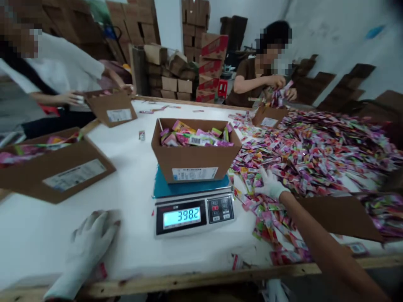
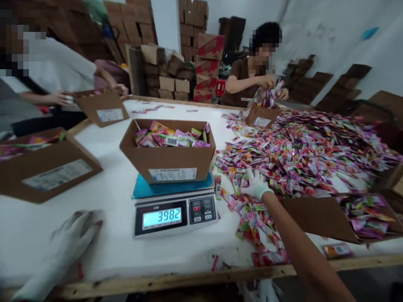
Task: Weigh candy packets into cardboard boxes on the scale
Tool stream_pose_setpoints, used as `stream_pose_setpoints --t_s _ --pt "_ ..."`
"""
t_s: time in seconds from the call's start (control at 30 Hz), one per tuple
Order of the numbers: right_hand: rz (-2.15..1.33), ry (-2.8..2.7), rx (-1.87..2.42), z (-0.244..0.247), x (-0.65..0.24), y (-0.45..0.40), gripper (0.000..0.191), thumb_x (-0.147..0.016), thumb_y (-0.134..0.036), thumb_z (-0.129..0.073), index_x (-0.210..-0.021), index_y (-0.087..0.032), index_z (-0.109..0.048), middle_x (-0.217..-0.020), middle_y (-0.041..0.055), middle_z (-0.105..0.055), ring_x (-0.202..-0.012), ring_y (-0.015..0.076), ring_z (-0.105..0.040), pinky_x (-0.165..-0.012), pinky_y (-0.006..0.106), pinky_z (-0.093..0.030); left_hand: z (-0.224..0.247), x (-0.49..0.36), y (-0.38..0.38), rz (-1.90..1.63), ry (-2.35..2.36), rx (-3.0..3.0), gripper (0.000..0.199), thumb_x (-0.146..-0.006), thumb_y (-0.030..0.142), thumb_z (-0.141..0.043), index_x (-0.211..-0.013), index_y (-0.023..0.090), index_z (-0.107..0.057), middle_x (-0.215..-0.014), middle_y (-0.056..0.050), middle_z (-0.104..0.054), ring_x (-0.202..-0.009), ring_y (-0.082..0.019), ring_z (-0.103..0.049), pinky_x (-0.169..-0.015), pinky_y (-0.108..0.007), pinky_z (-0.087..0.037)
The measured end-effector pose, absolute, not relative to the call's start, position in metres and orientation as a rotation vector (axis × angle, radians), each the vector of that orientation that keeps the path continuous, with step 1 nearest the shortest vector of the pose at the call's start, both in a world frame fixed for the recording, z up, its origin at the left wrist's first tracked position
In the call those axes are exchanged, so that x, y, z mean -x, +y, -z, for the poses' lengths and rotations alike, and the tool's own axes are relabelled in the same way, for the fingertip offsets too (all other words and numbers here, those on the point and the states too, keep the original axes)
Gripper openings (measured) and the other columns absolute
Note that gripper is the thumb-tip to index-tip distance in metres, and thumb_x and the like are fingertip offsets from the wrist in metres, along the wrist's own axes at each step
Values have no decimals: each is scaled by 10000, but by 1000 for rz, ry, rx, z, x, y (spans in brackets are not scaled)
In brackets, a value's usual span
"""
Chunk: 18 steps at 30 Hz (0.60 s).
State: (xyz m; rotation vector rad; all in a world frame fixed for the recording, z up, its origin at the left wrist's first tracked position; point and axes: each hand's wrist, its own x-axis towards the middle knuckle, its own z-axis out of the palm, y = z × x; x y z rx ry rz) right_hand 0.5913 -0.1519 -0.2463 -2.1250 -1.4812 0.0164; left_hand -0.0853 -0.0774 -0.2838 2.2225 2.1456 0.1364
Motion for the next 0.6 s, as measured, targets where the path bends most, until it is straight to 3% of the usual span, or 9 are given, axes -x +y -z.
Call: stream_pose_setpoints --t_s 0.13,0.27,0.37,0.47,0.6 --pt "-28 -1565 2045 267 -597 -169 184 -800 -491 -750 -845 -331 -671 -837 126 -695 -820 350 -718 -674 481 -532 293 87 -82 -106 2087 -2174 662 -1168 461 -222 -1570 27 -521 -1712 -264 -483 -1592 -408 -446 -1320 -589 -379" --pt "-118 -1671 1984 233 -604 -162 161 -855 -390 -661 -717 -324 -613 -641 58 -636 -579 258 -576 -566 404 -449 285 83 -85 -108 2088 -2165 646 -1156 438 -286 -1559 6 -545 -1711 -285 -478 -1595 -437 -453 -1314 -622 -393" --pt "-147 -1704 1999 202 -607 -156 171 -835 -367 -642 -677 -320 -598 -612 61 -645 -553 243 -548 -548 386 -420 285 84 -85 -130 2067 -2174 640 -1156 435 -320 -1555 -5 -560 -1697 -293 -489 -1583 -458 -474 -1308 -639 -407" --pt "-119 -1711 2014 156 -604 -150 154 -818 -394 -623 -696 -301 -636 -645 54 -670 -602 241 -590 -602 369 -469 294 91 -81 -163 2052 -2183 617 -1144 423 -352 -1533 5 -586 -1676 -298 -513 -1568 -471 -491 -1292 -670 -425" --pt "-43 -1784 1907 51 -574 -134 226 -870 -454 -658 -829 -254 -753 -786 57 -745 -734 235 -666 -715 358 -536 313 104 -75 -223 2102 -2183 624 -1106 450 -362 -1517 50 -608 -1686 -278 -531 -1579 -464 -501 -1291 -691 -433"
